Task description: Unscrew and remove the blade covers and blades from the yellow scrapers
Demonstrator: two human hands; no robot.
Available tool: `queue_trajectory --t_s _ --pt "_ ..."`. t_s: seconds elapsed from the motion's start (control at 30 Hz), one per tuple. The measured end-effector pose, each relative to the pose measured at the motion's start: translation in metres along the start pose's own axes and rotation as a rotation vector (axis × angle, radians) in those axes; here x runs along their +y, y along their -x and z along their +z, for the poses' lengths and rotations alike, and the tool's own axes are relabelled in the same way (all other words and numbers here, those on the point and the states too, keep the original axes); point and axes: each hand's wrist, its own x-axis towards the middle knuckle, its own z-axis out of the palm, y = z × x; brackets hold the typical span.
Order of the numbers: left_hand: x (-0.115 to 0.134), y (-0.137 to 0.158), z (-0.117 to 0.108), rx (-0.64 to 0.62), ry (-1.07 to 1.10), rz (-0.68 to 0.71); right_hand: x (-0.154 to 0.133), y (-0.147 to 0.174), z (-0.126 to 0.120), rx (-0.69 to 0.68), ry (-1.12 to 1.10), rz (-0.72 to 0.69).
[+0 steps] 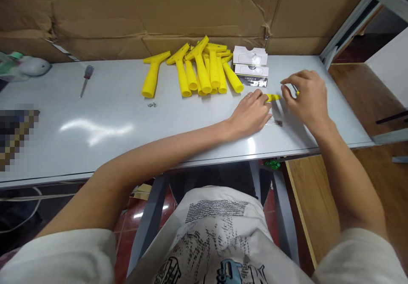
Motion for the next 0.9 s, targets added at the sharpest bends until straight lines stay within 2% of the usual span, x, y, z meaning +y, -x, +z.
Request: queue_trajectory --t_s 0.13,0.27,0.33,0.4,0.43,0.53,0.6,0.67,0.73,0.83,0.9 --pt "0.014 -0.007 0.011 0.097 -0.032 -0.006 -0.039 -0.05 -0.015 0.026 -0.102 -0.006" --pt "0.024 0.0 0.006 0.08 -0.046 0.063 -0.087 -0.09 -0.022 -0.164 -0.167 -0.141" --pt "0.014 0.017 -0.008 0.069 -0.052 0.084 -0.109 -0.1 -0.018 -0.21 -0.154 -0.187" --pt "-0.017 0.042 -0.031 0.117 -0.038 0.059 -0.124 -0.105 -0.011 -0.229 -0.122 -0.175" --pt "-0.04 0.057 -0.044 0.157 -0.018 -0.007 -0.129 -0.106 -0.007 -0.252 -0.095 -0.154" --pt "-0.127 0.098 -0.081 0.319 0.042 -0.408 -0.136 -0.109 0.009 -0.409 -0.006 -0.118" --pt "-0.18 0.116 -0.095 0.355 0.118 -0.568 -0.137 -0.109 0.022 -0.491 0.019 -0.116" --pt "-0.212 0.122 -0.094 0.333 0.238 -0.589 -0.14 -0.109 0.034 -0.488 -0.001 -0.1" --pt "-0.221 0.118 -0.083 0.242 0.308 -0.538 -0.144 -0.11 0.042 -0.439 -0.063 -0.068" --pt "-0.21 0.104 -0.061 0.156 0.325 -0.459 -0.151 -0.11 0.043 -0.404 -0.192 -0.006" --pt "-0.2 0.096 -0.05 0.12 0.323 -0.478 -0.154 -0.111 0.038 -0.388 -0.239 0.01"
